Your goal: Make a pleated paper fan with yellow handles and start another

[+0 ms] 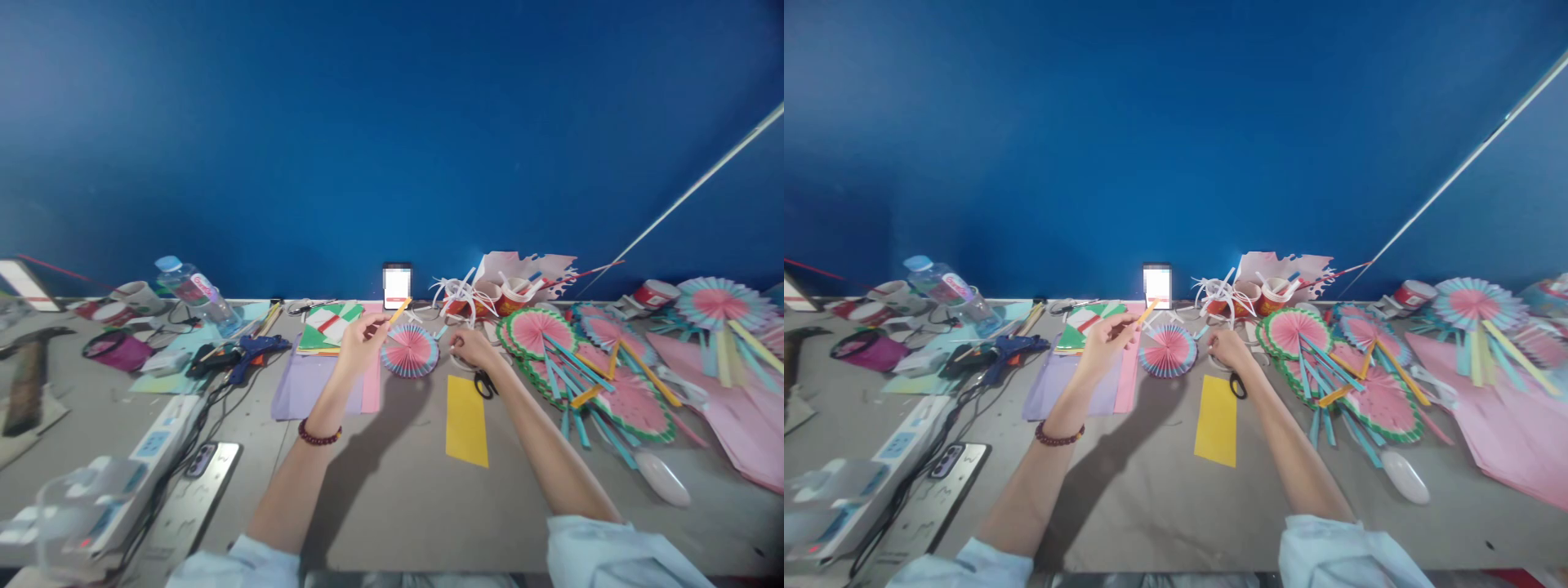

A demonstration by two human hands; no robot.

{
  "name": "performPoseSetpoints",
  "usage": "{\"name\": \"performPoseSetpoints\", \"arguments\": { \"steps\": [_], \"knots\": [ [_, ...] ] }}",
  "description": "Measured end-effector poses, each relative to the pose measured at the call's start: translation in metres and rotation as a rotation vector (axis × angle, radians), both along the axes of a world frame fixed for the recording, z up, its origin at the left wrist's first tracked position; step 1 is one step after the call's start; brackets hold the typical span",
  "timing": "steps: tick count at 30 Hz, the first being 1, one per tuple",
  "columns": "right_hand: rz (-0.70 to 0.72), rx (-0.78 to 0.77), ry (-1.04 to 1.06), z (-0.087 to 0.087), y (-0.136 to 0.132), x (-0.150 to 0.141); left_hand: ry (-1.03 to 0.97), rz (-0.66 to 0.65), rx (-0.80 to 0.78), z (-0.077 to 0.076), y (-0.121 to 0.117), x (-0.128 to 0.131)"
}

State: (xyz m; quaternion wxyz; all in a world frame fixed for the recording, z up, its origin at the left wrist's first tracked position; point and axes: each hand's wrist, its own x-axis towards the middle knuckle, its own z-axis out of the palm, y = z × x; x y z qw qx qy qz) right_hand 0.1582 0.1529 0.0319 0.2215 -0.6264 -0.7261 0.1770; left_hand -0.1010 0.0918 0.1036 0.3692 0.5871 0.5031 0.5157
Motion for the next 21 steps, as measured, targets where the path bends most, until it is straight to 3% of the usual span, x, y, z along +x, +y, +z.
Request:
{"name": "performPoseSetpoints", "arguments": {
  "steps": [5, 9, 12, 16, 21],
  "knots": [
    [0.005, 0.033, 0.159, 0.025, 0.013, 0.006, -0.002, 0.003, -0.004, 0.001, 0.0, 0.0],
    [-0.138, 0.291, 0.316, 0.046, 0.033, 0.007, -0.022, -0.007, -0.001, 0.002, -0.001, 0.0],
    [-0.223, 0.444, 0.141, 0.053, 0.048, 0.006, -0.027, -0.019, 0.001, 0.003, -0.002, 0.001],
    [-0.219, 0.338, -0.145, 0.05, 0.062, 0.003, -0.009, -0.016, 0.001, 0.004, -0.003, 0.001],
    [-0.2, 0.23, -0.179, 0.04, 0.075, 0.002, -0.039, -0.023, 0.001, 0.0, -0.001, 0.001]
  ]
}}
